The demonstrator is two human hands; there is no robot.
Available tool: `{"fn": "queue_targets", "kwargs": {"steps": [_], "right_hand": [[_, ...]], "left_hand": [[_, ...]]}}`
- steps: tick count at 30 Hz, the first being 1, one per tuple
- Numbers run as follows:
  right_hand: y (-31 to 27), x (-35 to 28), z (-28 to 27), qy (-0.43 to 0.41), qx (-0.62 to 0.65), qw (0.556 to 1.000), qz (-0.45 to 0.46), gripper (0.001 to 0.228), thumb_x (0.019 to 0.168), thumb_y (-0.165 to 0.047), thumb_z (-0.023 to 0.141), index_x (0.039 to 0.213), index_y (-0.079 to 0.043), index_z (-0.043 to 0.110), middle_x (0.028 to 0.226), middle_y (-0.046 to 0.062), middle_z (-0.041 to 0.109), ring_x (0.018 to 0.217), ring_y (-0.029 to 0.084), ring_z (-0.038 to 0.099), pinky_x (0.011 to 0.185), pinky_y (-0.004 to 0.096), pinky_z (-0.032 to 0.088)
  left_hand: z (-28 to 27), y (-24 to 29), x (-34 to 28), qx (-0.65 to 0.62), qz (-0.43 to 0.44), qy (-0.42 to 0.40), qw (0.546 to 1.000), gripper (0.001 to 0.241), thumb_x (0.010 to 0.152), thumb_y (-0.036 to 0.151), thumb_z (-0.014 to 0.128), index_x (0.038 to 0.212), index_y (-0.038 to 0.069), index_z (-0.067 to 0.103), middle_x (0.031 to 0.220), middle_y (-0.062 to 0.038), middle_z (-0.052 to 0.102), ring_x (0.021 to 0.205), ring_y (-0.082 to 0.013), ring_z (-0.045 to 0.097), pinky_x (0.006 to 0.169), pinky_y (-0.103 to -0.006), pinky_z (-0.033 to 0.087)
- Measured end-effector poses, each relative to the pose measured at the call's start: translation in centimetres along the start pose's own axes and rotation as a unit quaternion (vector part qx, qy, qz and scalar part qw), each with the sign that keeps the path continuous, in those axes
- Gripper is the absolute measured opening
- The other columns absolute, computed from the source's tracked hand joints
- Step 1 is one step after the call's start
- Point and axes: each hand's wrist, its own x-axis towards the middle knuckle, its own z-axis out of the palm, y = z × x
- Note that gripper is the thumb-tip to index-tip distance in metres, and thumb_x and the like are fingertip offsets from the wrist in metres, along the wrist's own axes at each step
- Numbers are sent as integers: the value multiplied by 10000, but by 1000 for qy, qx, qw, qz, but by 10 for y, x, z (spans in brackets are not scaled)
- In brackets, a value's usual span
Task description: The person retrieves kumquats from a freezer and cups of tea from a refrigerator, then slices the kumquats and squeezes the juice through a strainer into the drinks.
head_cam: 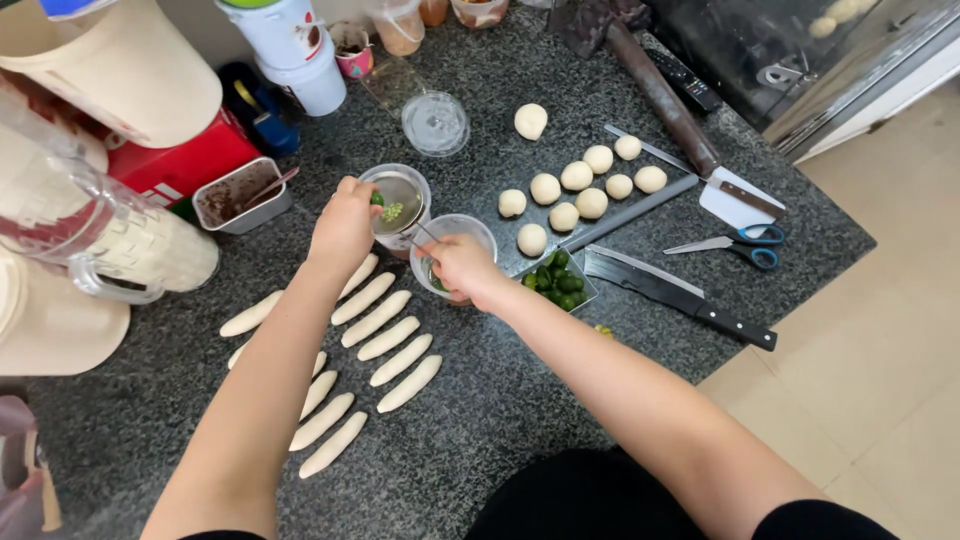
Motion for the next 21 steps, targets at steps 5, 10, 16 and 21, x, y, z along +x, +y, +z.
{"fn": "queue_targets", "kwargs": {"steps": [5, 10, 16, 21], "right_hand": [[5, -1, -3, -4, -8, 1000, -8, 312, 1058, -303, 495, 1137, -62, 677, 569, -58, 358, 387, 71, 255, 353, 280, 175], [1, -7, -2, 9, -27, 1000, -7, 332, 1064, -301, 485, 1162, -45, 672, 585, -49, 398, 391, 77, 279, 361, 288, 192], [-2, -9, -1, 12, -45, 999, -6, 332, 1058, -298, 488, 1152, -47, 687, 575, -45, 396, 389, 78, 278, 366, 289, 193], [0, -8, -2, 11, -49, 999, -18, 335, 1060, -286, 479, 1143, -38, 688, 577, -47, 404, 390, 82, 290, 362, 292, 198]], "left_hand": [[8, 0, -2, 61, 24, 6, 998, 247, 895, 73, 706, 1128, -6, 677, 1151, -186, 627, 968, -383, 674, 794, -481, 548], [13, -2, 0, 83, 25, -7, 996, 155, 932, 117, 710, 1057, 27, 694, 1124, -162, 636, 941, -366, 684, 785, -476, 553], [19, -12, 3, 109, 60, 38, 991, 121, 872, 165, 767, 947, 71, 749, 1010, -117, 680, 858, -353, 686, 764, -461, 557], [25, -17, 7, 98, 63, 46, 992, 125, 817, 176, 804, 909, 97, 777, 980, -100, 714, 816, -349, 676, 749, -450, 553]]}}
